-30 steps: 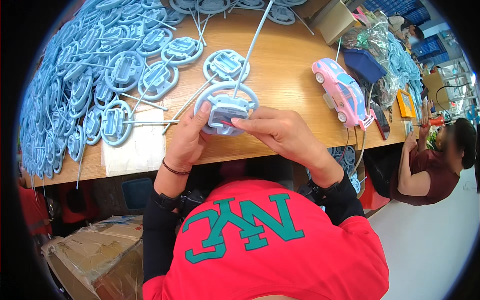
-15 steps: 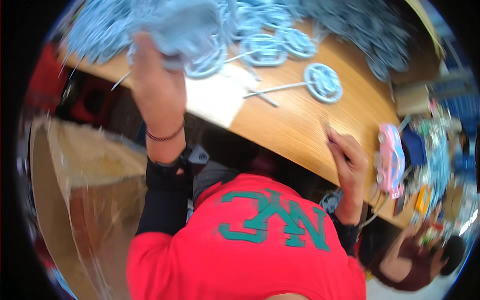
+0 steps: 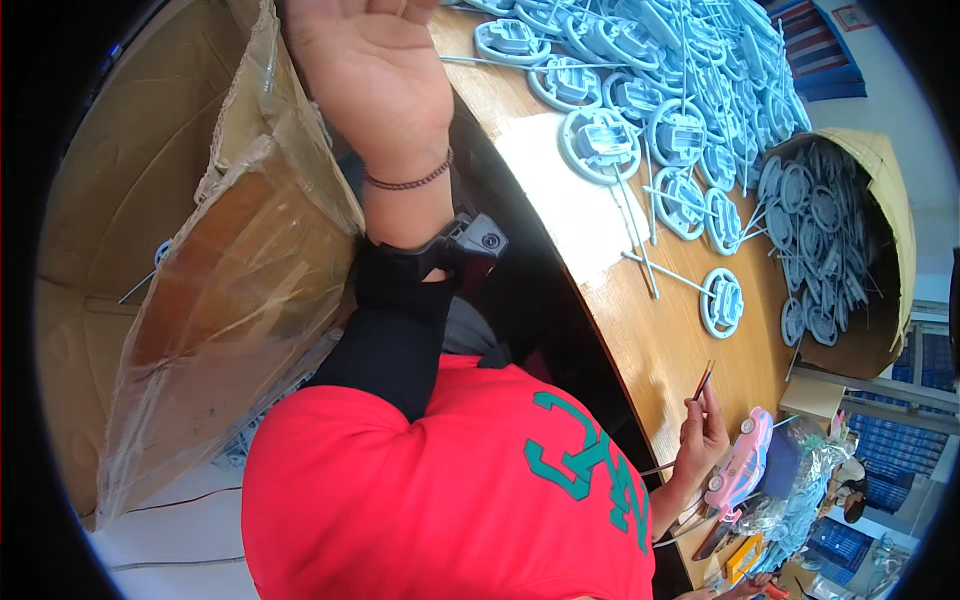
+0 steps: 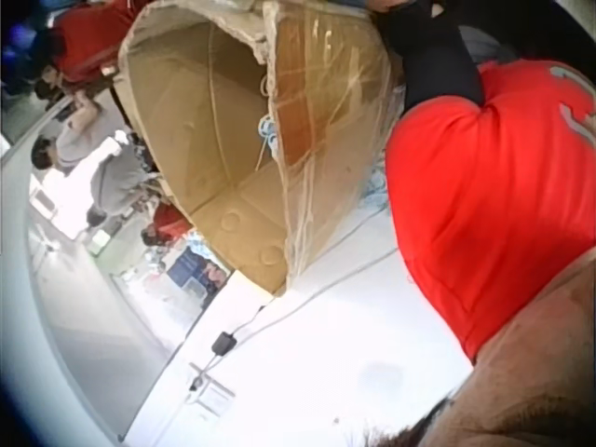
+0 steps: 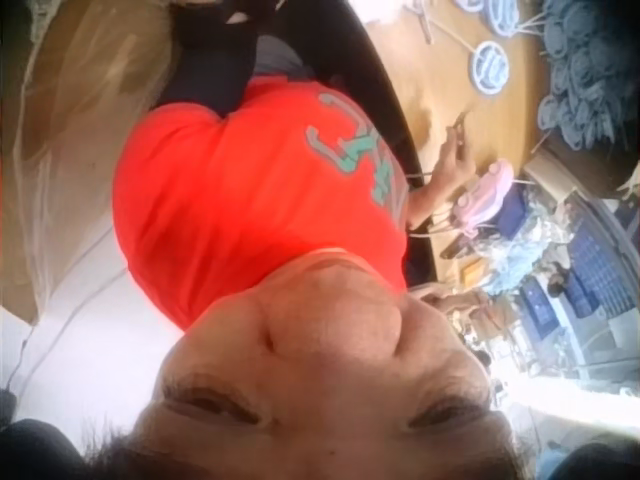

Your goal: Assembling plastic steering wheel controllers for toy cars by inserting components and checking wiring.

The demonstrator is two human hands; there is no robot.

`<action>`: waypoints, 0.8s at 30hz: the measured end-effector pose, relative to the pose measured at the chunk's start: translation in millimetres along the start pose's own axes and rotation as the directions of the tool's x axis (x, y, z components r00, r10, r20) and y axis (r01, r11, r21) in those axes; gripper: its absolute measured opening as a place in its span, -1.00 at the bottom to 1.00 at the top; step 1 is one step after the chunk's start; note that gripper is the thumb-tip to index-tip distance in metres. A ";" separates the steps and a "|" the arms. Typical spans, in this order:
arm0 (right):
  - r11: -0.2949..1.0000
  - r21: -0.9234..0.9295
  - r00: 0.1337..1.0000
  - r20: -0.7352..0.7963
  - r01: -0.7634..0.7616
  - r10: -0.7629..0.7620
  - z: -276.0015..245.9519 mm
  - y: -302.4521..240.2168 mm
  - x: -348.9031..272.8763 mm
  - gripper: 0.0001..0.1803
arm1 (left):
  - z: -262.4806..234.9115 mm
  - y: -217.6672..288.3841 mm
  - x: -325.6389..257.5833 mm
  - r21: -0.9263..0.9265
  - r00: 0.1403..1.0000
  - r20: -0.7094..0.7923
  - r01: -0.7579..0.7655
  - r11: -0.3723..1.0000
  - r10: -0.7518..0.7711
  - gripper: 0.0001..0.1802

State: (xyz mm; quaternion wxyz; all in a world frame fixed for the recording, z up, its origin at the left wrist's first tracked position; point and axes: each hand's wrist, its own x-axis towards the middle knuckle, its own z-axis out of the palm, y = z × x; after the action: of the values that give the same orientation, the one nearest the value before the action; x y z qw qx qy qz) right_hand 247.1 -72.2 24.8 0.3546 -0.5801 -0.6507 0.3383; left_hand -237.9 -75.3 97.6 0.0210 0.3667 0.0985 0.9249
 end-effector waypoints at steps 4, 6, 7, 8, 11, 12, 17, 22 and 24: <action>0.995 0.003 0.995 0.005 -0.102 0.102 6.3 15.7 -11.1 -0.61 | 4.9 -31.3 -39.0 0.134 0.970 -0.218 0.136 0.982 -0.105 -0.66; 0.986 0.041 0.986 0.023 -0.164 0.163 12.3 13.1 -19.6 -0.59 | -8.0 -41.1 -68.0 0.262 0.941 -0.291 0.251 0.932 -0.172 -0.73; 0.978 0.083 0.981 0.032 -0.194 0.192 12.6 17.9 -23.4 -0.57 | -18.1 -47.3 -87.7 0.326 0.925 -0.321 0.308 0.894 -0.202 -0.77; 0.977 0.133 0.985 -0.014 -0.166 0.169 11.6 25.9 -27.7 -0.58 | -27.4 -51.1 -107.3 0.349 0.886 -0.371 0.411 0.842 -0.279 -0.78; 0.944 0.283 0.975 -0.088 -0.173 0.205 9.4 30.1 -30.3 -0.61 | -105.4 -77.3 -175.1 0.462 0.812 -0.458 0.566 0.683 -0.362 -0.77; 0.937 0.306 0.975 -0.086 -0.168 0.203 6.5 36.5 -28.7 -0.64 | -121.5 -89.0 -184.2 0.474 0.723 -0.596 0.667 0.575 -0.349 -0.75; 0.885 0.368 0.933 -0.107 -0.285 0.344 2.0 32.9 -24.9 -0.68 | -203.5 -155.8 -226.6 0.099 0.549 -0.558 0.788 0.607 -0.622 -0.66; 0.882 0.350 0.919 -0.119 -0.315 0.375 -7.5 50.7 -25.8 -0.72 | -237.9 -170.2 -280.9 0.077 0.376 -0.567 0.910 0.407 -0.733 -0.65; 0.857 0.249 0.849 -0.175 -0.452 0.499 -4.0 42.5 -19.9 -0.76 | -241.4 -174.6 -289.4 0.056 0.325 -0.586 0.930 0.363 -0.742 -0.65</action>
State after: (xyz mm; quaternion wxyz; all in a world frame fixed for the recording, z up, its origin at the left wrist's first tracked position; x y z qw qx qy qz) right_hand 273.8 -87.7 -10.7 0.3890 -0.7208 -0.4027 0.4085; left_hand -197.1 23.3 -303.8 0.4105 0.0202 0.4582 0.7882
